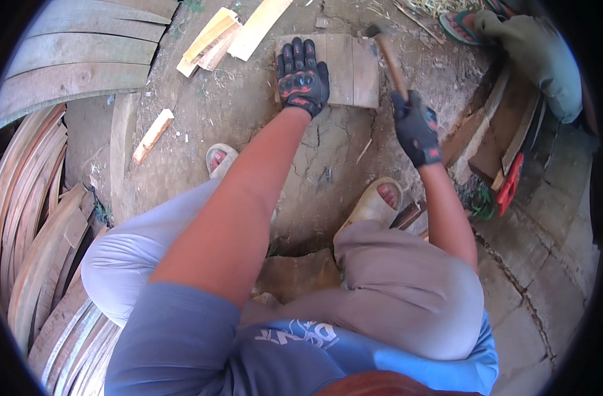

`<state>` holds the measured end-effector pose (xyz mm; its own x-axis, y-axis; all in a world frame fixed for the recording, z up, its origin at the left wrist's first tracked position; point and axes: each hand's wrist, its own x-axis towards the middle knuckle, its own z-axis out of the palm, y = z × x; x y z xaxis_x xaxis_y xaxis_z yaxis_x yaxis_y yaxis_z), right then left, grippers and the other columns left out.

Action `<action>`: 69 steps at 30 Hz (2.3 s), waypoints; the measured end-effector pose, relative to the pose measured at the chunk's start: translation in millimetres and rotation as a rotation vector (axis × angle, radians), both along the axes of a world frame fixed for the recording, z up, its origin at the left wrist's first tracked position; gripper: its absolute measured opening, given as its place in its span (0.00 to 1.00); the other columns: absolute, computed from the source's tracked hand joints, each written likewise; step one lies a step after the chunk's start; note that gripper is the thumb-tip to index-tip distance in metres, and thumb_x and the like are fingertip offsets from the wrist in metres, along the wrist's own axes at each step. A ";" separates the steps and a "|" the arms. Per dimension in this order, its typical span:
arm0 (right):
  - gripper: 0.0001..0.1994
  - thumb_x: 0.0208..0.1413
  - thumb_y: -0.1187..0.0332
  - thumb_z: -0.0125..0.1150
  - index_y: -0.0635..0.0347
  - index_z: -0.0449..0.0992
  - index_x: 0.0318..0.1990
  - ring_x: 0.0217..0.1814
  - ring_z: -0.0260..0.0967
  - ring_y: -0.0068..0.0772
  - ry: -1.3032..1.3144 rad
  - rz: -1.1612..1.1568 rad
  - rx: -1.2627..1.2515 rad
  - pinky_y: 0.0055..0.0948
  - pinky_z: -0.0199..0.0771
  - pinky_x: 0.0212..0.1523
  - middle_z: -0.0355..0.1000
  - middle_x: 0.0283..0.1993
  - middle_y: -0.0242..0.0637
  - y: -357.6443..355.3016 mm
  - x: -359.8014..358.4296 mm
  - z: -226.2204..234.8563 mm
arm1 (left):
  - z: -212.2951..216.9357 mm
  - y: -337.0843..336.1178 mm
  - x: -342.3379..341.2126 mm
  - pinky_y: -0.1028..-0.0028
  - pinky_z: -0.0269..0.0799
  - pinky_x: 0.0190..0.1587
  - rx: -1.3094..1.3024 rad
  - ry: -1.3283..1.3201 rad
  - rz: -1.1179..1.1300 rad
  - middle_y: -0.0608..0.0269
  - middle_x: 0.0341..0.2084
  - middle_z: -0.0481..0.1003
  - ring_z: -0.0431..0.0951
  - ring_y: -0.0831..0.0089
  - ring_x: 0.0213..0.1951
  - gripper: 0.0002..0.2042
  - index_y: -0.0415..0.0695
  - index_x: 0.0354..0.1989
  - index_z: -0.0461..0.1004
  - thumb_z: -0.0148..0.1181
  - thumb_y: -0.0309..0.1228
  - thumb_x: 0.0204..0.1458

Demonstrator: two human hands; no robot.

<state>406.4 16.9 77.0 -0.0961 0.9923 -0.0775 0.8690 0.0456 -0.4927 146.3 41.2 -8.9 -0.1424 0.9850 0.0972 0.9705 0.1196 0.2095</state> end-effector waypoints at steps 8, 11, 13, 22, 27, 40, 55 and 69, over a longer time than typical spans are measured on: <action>0.21 0.73 0.48 0.49 0.60 0.72 0.46 0.40 0.76 0.71 -0.148 0.102 -0.030 0.63 0.74 0.40 0.77 0.35 0.60 3.2 8.8 -35.6 | -2.9 3.1 10.0 0.48 0.39 0.80 0.035 -0.017 -0.024 0.45 0.80 0.50 0.48 0.46 0.80 0.33 0.43 0.80 0.53 0.41 0.47 0.70; 0.21 0.73 0.49 0.50 0.60 0.72 0.47 0.42 0.77 0.69 0.020 0.006 -0.070 0.59 0.76 0.42 0.77 0.37 0.61 2.3 -16.5 15.4 | -2.9 3.0 -9.6 0.49 0.38 0.80 0.024 0.031 -0.002 0.46 0.80 0.50 0.47 0.46 0.80 0.33 0.43 0.80 0.53 0.41 0.47 0.70; 0.20 0.73 0.49 0.50 0.60 0.72 0.47 0.44 0.77 0.68 0.135 -0.156 -0.046 0.57 0.77 0.43 0.78 0.37 0.61 -10.7 -29.0 60.6 | -4.4 -2.2 -6.9 0.49 0.38 0.80 0.016 0.042 -0.014 0.46 0.80 0.50 0.47 0.46 0.80 0.33 0.43 0.80 0.53 0.41 0.47 0.70; 0.22 0.73 0.48 0.49 0.62 0.72 0.47 0.40 0.77 0.71 0.099 -0.032 0.022 0.59 0.77 0.40 0.79 0.37 0.60 -8.8 -20.9 17.6 | 4.5 -2.2 -4.7 0.49 0.38 0.80 -0.038 -0.016 -0.002 0.47 0.80 0.50 0.48 0.47 0.80 0.33 0.44 0.80 0.53 0.41 0.47 0.70; 0.22 0.73 0.49 0.49 0.62 0.72 0.49 0.40 0.78 0.68 0.026 -0.133 -0.105 0.59 0.76 0.39 0.79 0.36 0.60 -6.3 -12.3 11.7 | -0.8 3.6 3.1 0.49 0.39 0.80 0.022 -0.027 -0.037 0.46 0.80 0.50 0.47 0.47 0.80 0.33 0.43 0.80 0.53 0.41 0.47 0.70; 0.22 0.73 0.49 0.50 0.62 0.75 0.47 0.40 0.77 0.68 -0.141 0.082 -0.100 0.59 0.75 0.40 0.78 0.35 0.59 24.0 -12.1 10.9 | -5.0 3.2 2.8 0.48 0.39 0.80 0.037 -0.014 -0.020 0.47 0.80 0.51 0.48 0.48 0.80 0.33 0.43 0.80 0.54 0.41 0.46 0.70; 0.24 0.73 0.47 0.49 0.64 0.72 0.50 0.41 0.76 0.70 0.025 -0.161 -0.031 0.60 0.74 0.43 0.77 0.36 0.62 19.3 -19.5 76.6 | -8.3 0.4 -6.4 0.48 0.41 0.79 0.047 0.028 -0.032 0.45 0.79 0.52 0.50 0.46 0.79 0.33 0.43 0.79 0.55 0.42 0.47 0.69; 0.19 0.74 0.52 0.51 0.61 0.72 0.45 0.32 0.77 0.65 0.138 -0.044 0.253 0.58 0.74 0.32 0.76 0.30 0.58 14.4 -35.1 83.0 | -4.9 3.9 -6.3 0.49 0.39 0.80 -0.023 0.024 -0.030 0.46 0.80 0.48 0.47 0.47 0.80 0.34 0.42 0.80 0.52 0.40 0.47 0.70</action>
<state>371.3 31.3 160.0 -0.0449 0.9819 0.1841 0.7986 0.1460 -0.5839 140.0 45.2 -13.8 -0.1109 0.9908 0.0773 0.9783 0.0952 0.1839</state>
